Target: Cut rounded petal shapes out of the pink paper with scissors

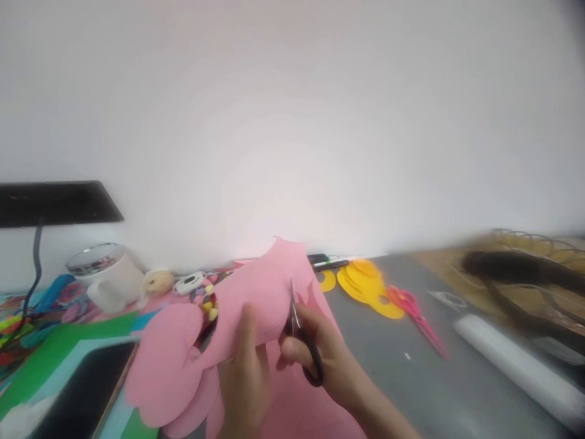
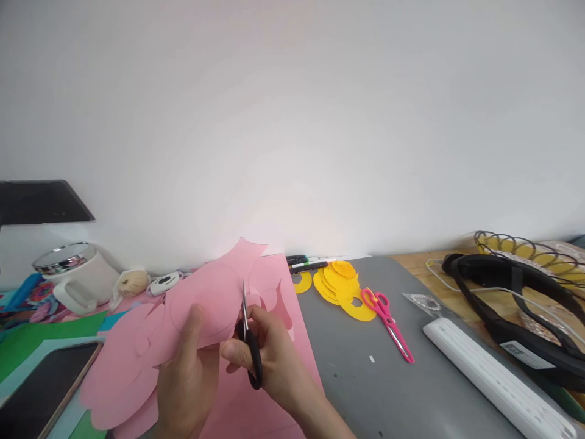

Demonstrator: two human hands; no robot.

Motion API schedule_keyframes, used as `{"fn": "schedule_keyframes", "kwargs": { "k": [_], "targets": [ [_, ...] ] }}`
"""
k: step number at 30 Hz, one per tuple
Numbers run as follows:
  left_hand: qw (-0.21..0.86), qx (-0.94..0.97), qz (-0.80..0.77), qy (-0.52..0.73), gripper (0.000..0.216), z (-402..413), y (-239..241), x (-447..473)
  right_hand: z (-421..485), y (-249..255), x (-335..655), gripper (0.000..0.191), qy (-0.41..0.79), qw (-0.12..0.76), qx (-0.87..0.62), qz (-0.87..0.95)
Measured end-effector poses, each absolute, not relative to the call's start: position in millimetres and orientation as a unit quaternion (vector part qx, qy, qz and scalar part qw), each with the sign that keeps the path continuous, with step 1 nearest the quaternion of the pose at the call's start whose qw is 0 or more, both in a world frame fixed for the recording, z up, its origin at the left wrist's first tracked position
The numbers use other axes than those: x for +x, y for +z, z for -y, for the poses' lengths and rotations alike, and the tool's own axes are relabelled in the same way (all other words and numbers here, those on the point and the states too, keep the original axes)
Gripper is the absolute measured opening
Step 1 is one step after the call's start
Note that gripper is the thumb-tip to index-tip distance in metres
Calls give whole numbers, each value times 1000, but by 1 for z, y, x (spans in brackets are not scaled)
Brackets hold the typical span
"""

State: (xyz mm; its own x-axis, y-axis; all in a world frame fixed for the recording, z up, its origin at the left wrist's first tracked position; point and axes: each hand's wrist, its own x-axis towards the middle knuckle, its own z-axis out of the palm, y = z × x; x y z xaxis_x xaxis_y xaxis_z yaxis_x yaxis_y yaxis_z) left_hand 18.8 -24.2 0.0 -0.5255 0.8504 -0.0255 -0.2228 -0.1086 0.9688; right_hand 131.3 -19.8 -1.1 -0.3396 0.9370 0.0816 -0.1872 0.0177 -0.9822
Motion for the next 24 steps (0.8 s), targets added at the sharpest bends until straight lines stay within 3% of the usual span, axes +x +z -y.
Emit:
{"fn": "schedule_keyframes", "kwargs": {
  "k": [8,17,24],
  "targets": [
    [381,303,-581,652,35,27,-6,12,19,-2,132,51,599,455,-353,556],
    [465,302,-437,708,24,25,8,19,20,-2,130,39,619,457,-349,535],
    [386,322,-499,706,34,26,13,17,20,-1,129,41,632,460,-332,528]
  ]
}}
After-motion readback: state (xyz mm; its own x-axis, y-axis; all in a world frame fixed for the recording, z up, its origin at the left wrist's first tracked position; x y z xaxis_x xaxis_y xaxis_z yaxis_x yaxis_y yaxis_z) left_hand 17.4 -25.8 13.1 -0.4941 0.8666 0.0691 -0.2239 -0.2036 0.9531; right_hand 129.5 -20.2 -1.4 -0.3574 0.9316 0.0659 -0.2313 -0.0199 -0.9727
